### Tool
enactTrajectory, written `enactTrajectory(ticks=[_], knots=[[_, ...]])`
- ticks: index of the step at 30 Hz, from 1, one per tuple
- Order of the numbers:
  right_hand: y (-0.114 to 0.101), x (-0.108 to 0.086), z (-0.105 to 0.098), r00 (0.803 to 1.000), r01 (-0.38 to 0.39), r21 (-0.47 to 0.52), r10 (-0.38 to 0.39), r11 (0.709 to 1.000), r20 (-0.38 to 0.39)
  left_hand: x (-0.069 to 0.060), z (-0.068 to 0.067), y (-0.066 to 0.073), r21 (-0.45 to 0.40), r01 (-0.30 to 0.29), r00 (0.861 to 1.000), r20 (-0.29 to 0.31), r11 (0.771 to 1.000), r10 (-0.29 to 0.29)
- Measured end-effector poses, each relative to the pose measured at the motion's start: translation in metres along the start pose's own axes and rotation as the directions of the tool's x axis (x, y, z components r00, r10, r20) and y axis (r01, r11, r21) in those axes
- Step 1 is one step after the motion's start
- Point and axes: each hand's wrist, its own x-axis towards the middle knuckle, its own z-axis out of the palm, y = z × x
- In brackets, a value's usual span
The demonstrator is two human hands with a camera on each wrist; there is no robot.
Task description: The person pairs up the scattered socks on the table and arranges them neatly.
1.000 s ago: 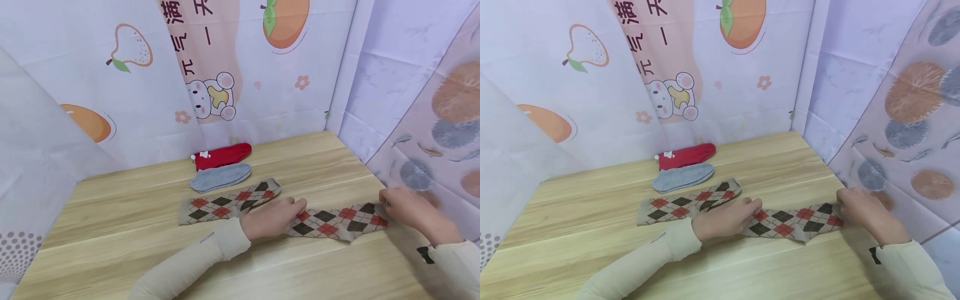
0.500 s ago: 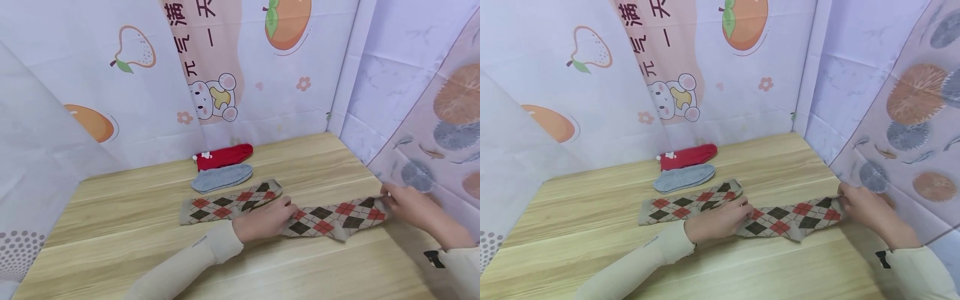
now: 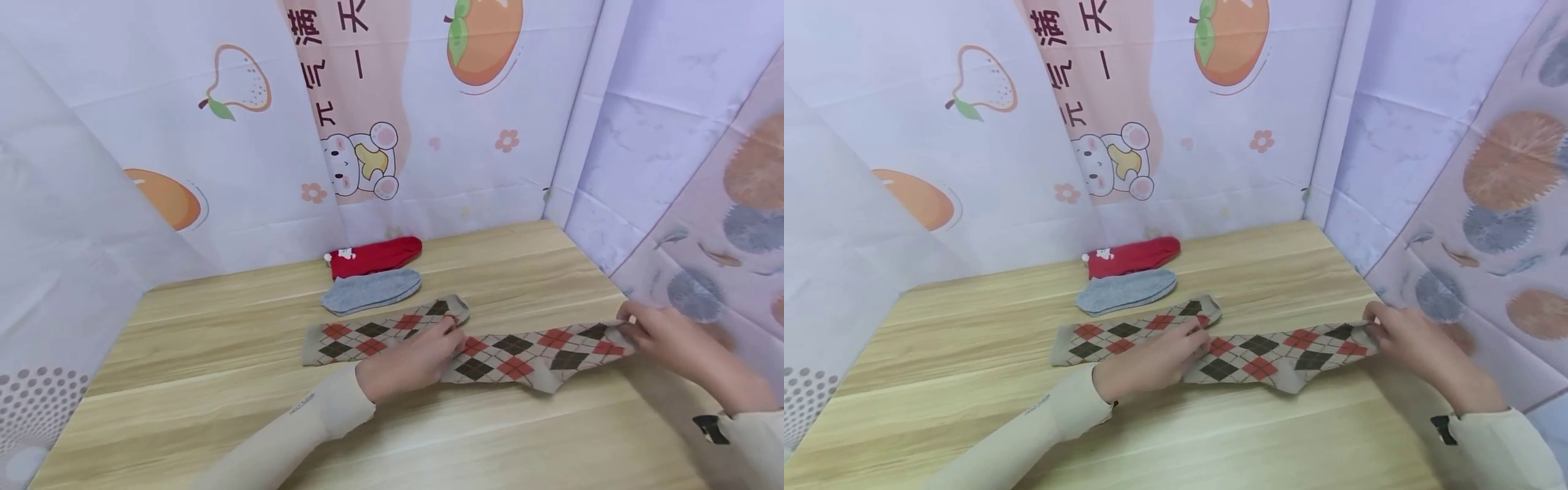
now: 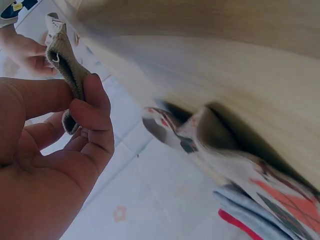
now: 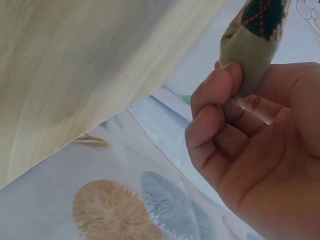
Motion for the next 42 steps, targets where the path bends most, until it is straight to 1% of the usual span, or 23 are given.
enactTrajectory(ticks=[3, 5, 9, 14, 18, 22, 25, 28, 31, 35, 37, 42], knots=[[-0.003, 0.003, 0.001, 0.999, 0.028, 0.0, -0.028, 1.0, -0.02, -0.009, -0.002, -0.001, 0.019, 0.02, 1.0, -0.011, 1.0, -0.02], [-0.006, 0.005, 0.001, 0.999, 0.041, 0.0, -0.041, 0.999, -0.025, -0.014, -0.004, -0.002, 0.015, 0.033, 0.999, -0.018, 0.999, -0.032], [-0.012, 0.009, 0.003, 0.996, 0.081, -0.002, -0.081, 0.997, -0.043, -0.022, -0.007, -0.004, 0.005, 0.04, 0.999, -0.025, 0.999, -0.04], [-0.021, 0.015, 0.006, 0.994, 0.105, 0.015, -0.105, 0.994, -0.032, -0.034, -0.009, -0.007, 0.0, 0.057, 0.998, -0.023, 0.998, -0.057], [-0.027, 0.021, 0.007, 0.993, 0.114, 0.037, -0.113, 0.993, -0.019, -0.043, -0.014, -0.009, 0.018, 0.076, 0.997, -0.035, 0.997, -0.076], [-0.035, 0.028, 0.01, 0.989, 0.145, 0.053, -0.143, 0.988, -0.042, -0.053, -0.019, -0.011, 0.027, 0.103, 0.993, -0.055, 0.994, -0.101], [-0.041, 0.035, 0.012, 0.986, 0.162, 0.064, -0.16, 0.985, -0.039, -0.062, -0.022, -0.013, 0.015, 0.126, 0.991, -0.056, 0.992, -0.125], [-0.047, 0.041, 0.014, 0.987, 0.163, 0.078, -0.162, 0.984, -0.011, -0.069, -0.024, -0.016, 0.008, 0.144, 0.988, -0.057, 0.99, -0.143], [-0.055, 0.045, 0.015, 0.989, 0.138, 0.1, -0.143, 0.985, 0.039, -0.078, -0.027, -0.017, -0.003, 0.155, 0.986, -0.06, 0.988, -0.155], [-0.065, 0.051, 0.016, 0.987, 0.126, 0.128, -0.137, 0.984, 0.08, -0.09, -0.029, -0.019, 0.01, 0.169, 0.983, -0.071, 0.986, -0.167], [-0.071, 0.055, 0.017, 0.985, 0.138, 0.147, -0.151, 0.979, 0.084, -0.098, -0.03, -0.02, 0.007, 0.187, 0.98, -0.078, 0.982, -0.186], [-0.087, 0.067, 0.02, 0.979, 0.158, 0.176, -0.177, 0.972, 0.097, -0.117, -0.036, -0.027, -0.053, 0.229, 0.968, -0.094, 0.972, -0.233]])
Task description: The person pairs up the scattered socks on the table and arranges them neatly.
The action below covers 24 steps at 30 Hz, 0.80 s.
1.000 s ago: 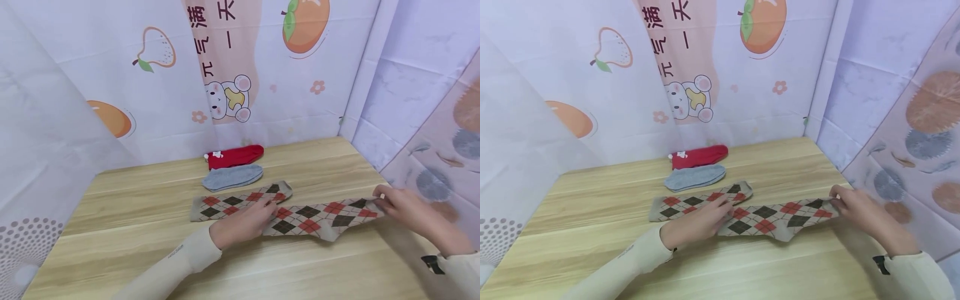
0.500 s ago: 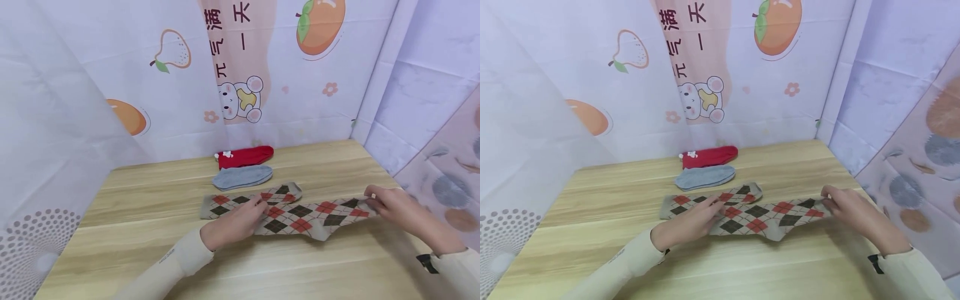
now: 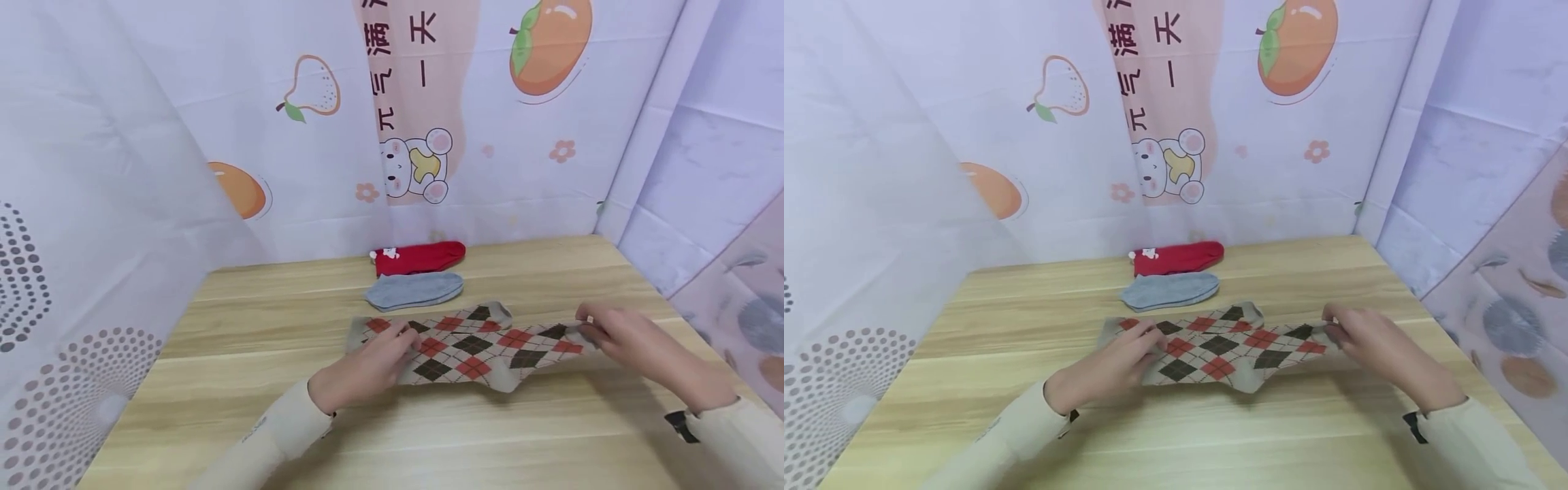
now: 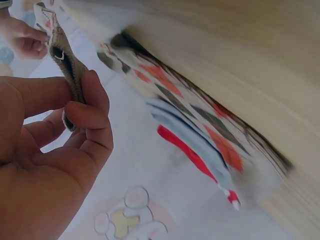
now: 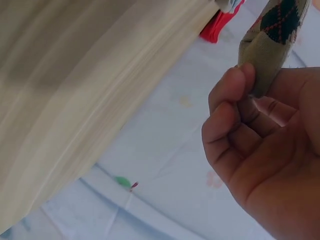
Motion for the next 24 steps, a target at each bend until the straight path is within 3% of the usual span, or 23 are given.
enactTrajectory(ticks=[10, 15, 24], knots=[[-0.017, 0.031, 0.011, 0.991, 0.135, -0.001, -0.135, 0.991, -0.019, -0.02, -0.01, -0.029, -0.06, 0.041, 0.994, -0.098, 0.997, -0.047], [-0.028, 0.051, 0.014, 0.994, 0.109, 0.021, -0.11, 0.994, 0.025, -0.027, -0.014, -0.046, -0.083, 0.037, 0.983, -0.174, 0.996, -0.051], [-0.041, 0.084, 0.024, 0.992, 0.113, 0.045, -0.115, 0.993, 0.053, -0.037, -0.021, -0.07, -0.079, 0.083, 0.974, -0.206, 0.993, -0.098]])
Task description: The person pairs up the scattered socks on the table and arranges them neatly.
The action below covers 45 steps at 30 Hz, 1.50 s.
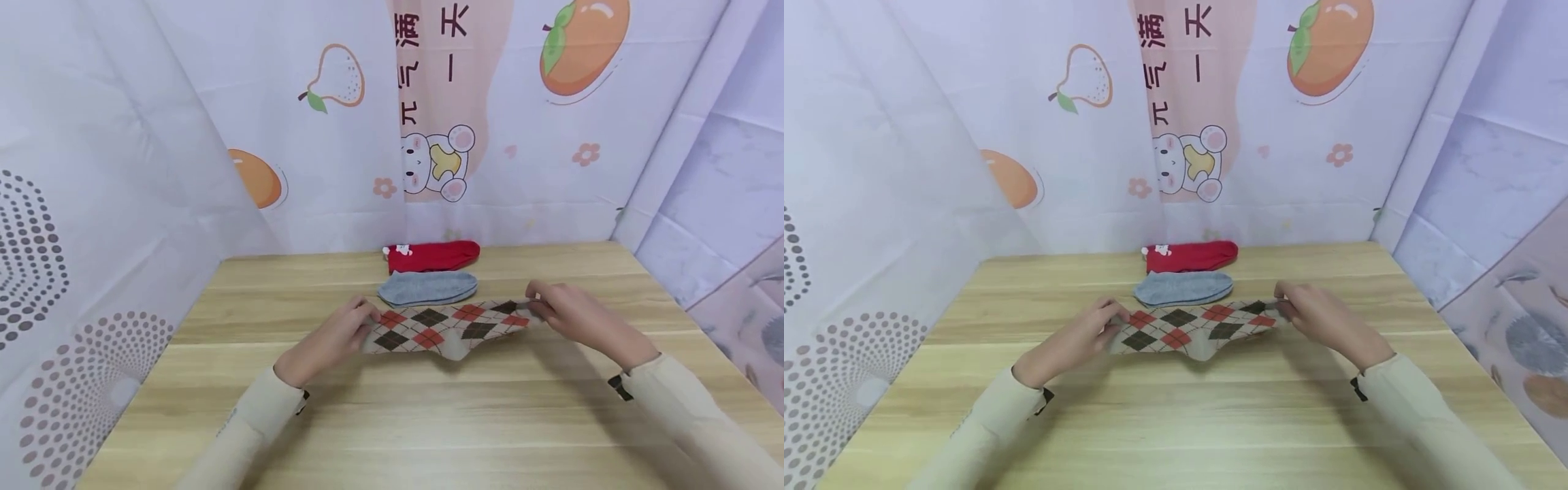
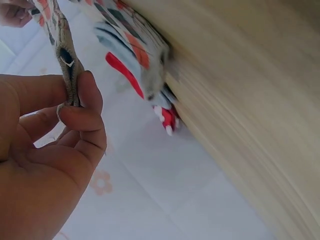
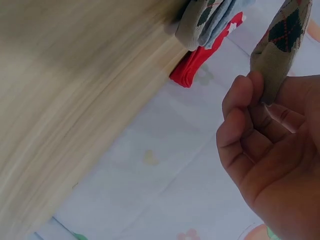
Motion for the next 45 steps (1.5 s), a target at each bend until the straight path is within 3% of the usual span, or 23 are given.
enactTrajectory(ticks=[6, 15, 29, 33, 37, 40, 43, 45], knots=[[0.005, 0.009, 0.012, 1.0, 0.002, 0.012, -0.002, 1.0, -0.006, 0.004, -0.004, -0.007, -0.001, 0.028, 1.0, -0.008, 1.0, -0.028], [0.01, 0.012, 0.023, 0.999, -0.013, 0.049, 0.012, 0.999, 0.03, 0.001, 0.009, -0.012, 0.024, 0.054, 0.998, 0.022, 0.998, -0.055], [0.012, 0.012, 0.031, 0.997, -0.038, -0.006, 0.038, 0.999, 0.064, -0.005, 0.021, -0.005, 0.151, 0.031, 0.997, 0.065, 0.988, -0.041], [-0.003, 0.009, 0.026, 1.0, -0.012, -0.042, 0.011, 0.999, -0.019, -0.008, 0.016, 0.005, 0.243, 0.042, 0.997, 0.049, 0.969, -0.055], [-0.029, 0.008, 0.024, 0.986, 0.114, -0.139, -0.129, 0.984, -0.106, -0.005, 0.014, 0.021, 0.268, -0.014, 0.998, 0.058, 0.963, -0.002], [-0.048, 0.007, 0.028, 0.975, 0.214, -0.131, -0.22, 0.968, -0.038, -0.005, 0.015, 0.035, 0.23, -0.045, 0.986, 0.169, 0.972, 0.006], [-0.06, 0.003, 0.036, 0.969, 0.242, -0.083, -0.235, 0.967, 0.082, -0.008, 0.016, 0.044, 0.214, -0.007, 0.951, 0.304, 0.977, -0.06], [-0.062, 0.0, 0.041, 0.966, 0.233, -0.071, -0.223, 0.97, 0.131, -0.011, 0.017, 0.046, 0.216, 0.024, 0.926, 0.363, 0.976, -0.103]])
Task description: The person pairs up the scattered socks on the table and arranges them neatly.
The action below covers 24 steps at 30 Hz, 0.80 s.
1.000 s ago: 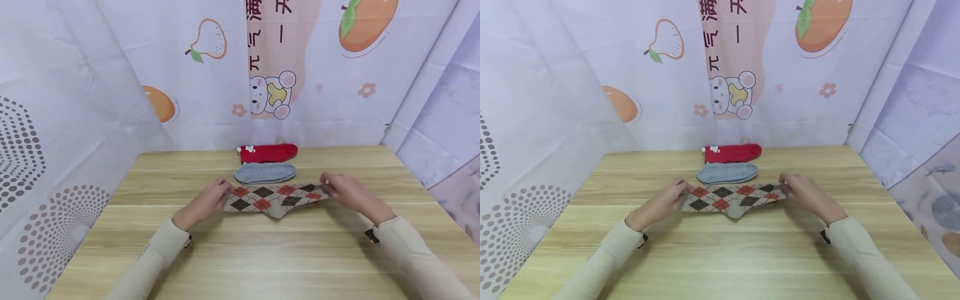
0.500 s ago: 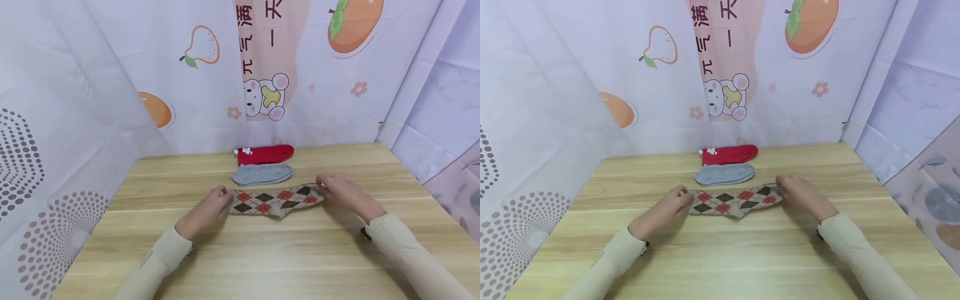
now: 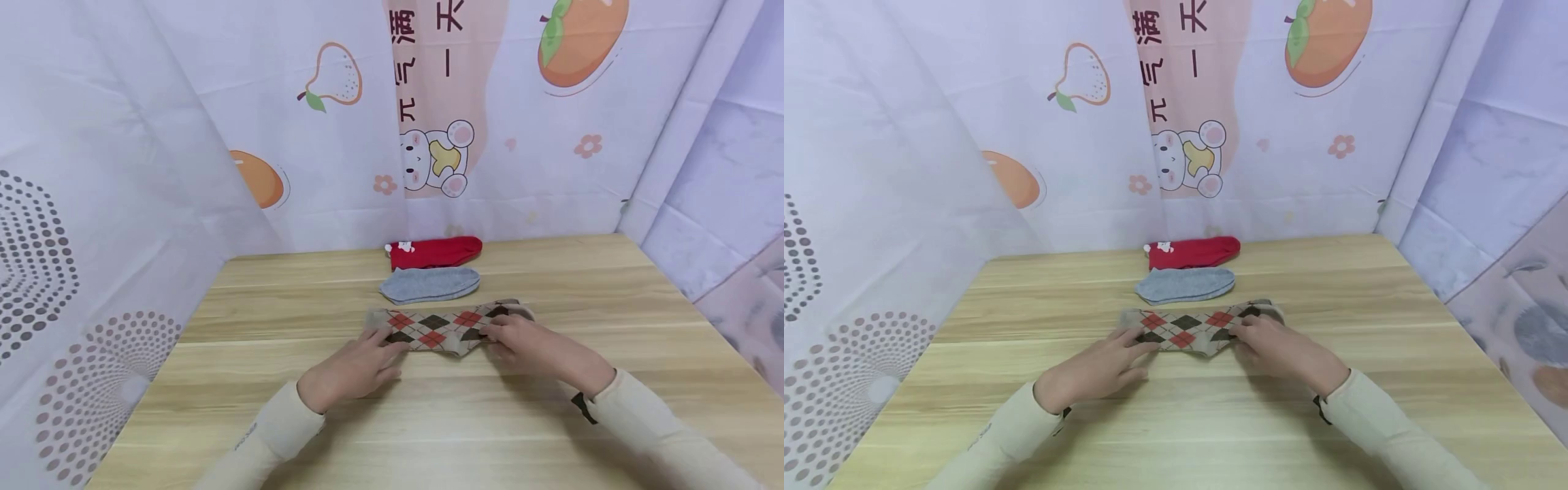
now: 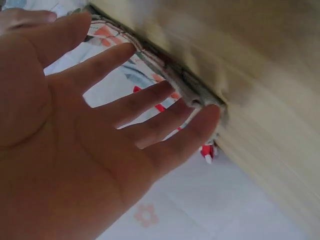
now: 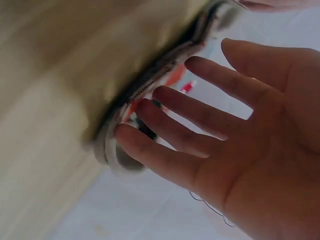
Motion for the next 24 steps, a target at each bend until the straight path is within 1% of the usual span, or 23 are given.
enactTrajectory(ticks=[2, 6, 11, 16, 17, 19, 21, 22, 23, 24], knots=[[0.0, -0.001, 0.004, 1.0, -0.009, 0.006, 0.009, 1.0, 0.012, -0.001, 0.0, 0.0, -0.009, 0.017, 0.999, 0.036, 1.0, -0.017], [0.005, 0.005, 0.01, 1.0, -0.019, 0.017, 0.019, 1.0, -0.015, 0.001, -0.004, -0.005, -0.063, 0.037, 0.997, 0.068, 0.997, -0.032], [0.015, 0.016, 0.011, 0.999, -0.031, 0.04, 0.031, 0.999, -0.011, 0.005, -0.008, -0.012, -0.107, 0.063, 0.996, 0.076, 0.992, -0.055], [0.024, 0.026, 0.013, 0.999, -0.042, 0.044, 0.043, 0.998, -0.014, 0.011, -0.007, -0.017, -0.117, 0.097, 0.994, 0.07, 0.988, -0.089], [0.025, 0.026, 0.013, 0.999, -0.045, 0.046, 0.045, 0.998, -0.01, 0.012, -0.006, -0.018, -0.106, 0.093, 0.994, 0.06, 0.99, -0.087], [0.025, 0.023, 0.012, 0.998, -0.057, 0.039, 0.057, 0.998, 0.014, 0.014, -0.002, -0.019, -0.087, 0.057, 0.998, 0.016, 0.995, -0.056], [0.024, 0.016, 0.012, 0.997, -0.075, 0.017, 0.074, 0.997, 0.03, 0.016, 0.004, -0.02, -0.066, -0.001, 0.998, -0.068, 0.998, -0.003], [0.022, 0.011, 0.011, 0.997, -0.078, 0.002, 0.078, 0.997, 0.023, 0.016, 0.006, -0.021, -0.044, -0.027, 0.993, -0.119, 0.999, 0.022], [0.02, 0.005, 0.01, 0.996, -0.085, -0.011, 0.085, 0.996, 0.01, 0.015, 0.007, -0.02, -0.014, -0.053, 0.983, -0.175, 0.999, 0.049], [0.018, -0.002, 0.01, 0.996, -0.087, -0.027, 0.087, 0.996, -0.015, 0.013, 0.007, -0.02, 0.012, -0.066, 0.972, -0.227, 0.998, 0.067]])
